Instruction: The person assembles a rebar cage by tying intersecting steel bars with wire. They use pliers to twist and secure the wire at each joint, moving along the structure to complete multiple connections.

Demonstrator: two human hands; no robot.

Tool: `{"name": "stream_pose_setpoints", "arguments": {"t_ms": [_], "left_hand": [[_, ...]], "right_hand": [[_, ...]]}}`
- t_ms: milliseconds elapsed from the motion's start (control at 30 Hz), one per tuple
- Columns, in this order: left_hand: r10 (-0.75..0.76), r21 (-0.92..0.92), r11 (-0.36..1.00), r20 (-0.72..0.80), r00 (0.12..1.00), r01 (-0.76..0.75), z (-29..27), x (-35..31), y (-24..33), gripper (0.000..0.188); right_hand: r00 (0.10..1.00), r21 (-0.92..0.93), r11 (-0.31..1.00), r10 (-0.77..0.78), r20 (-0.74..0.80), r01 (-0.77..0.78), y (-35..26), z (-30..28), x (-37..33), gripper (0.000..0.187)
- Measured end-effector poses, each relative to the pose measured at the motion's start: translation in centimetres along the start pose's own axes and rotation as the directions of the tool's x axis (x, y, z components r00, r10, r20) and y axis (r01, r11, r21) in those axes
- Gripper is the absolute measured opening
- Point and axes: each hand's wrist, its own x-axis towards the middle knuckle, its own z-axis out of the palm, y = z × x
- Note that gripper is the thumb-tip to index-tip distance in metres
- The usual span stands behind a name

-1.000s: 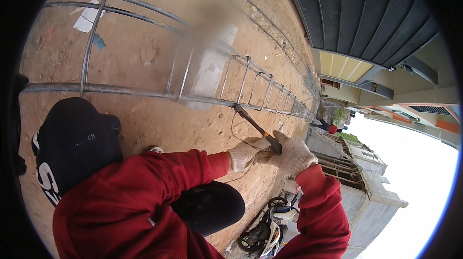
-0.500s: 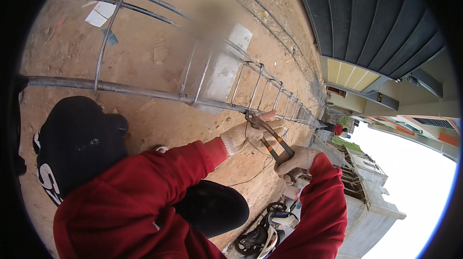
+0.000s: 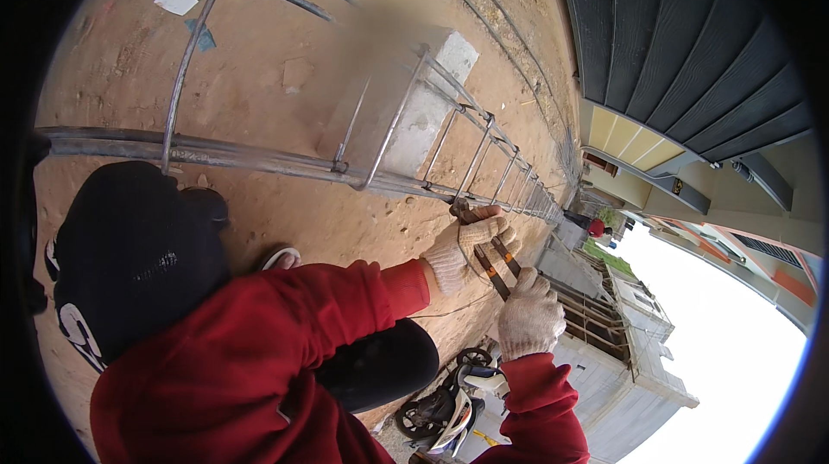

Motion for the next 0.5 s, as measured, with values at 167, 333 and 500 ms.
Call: {"name": "stream_pose_setpoints", "arguments": {"t_ms": [167,333,500], "left_hand": [[-0.039,0.176,0.98,-0.279,0.959,0.092,2.1,-1.9,1.0,0.04],[-0.063,-0.029,0.998,-0.096,0.993,0.06,1.3,-4.5,2.1,0.048],[-0.1,0.446,0.811,-0.532,0.841,0.379,3.7,-3.9,-6.3,0.039]], "right_hand": [[0.963,0.276,0.958,-0.141,0.23,0.074,2.0,-1.7,1.7,0.023],[0.822,0.54,0.841,-0.331,0.464,0.033,4.0,-2.4,4.4,0.03],[0.75,0.565,0.825,-0.377,0.544,0.004,6.3,-2.4,6.5,0.036]]}}
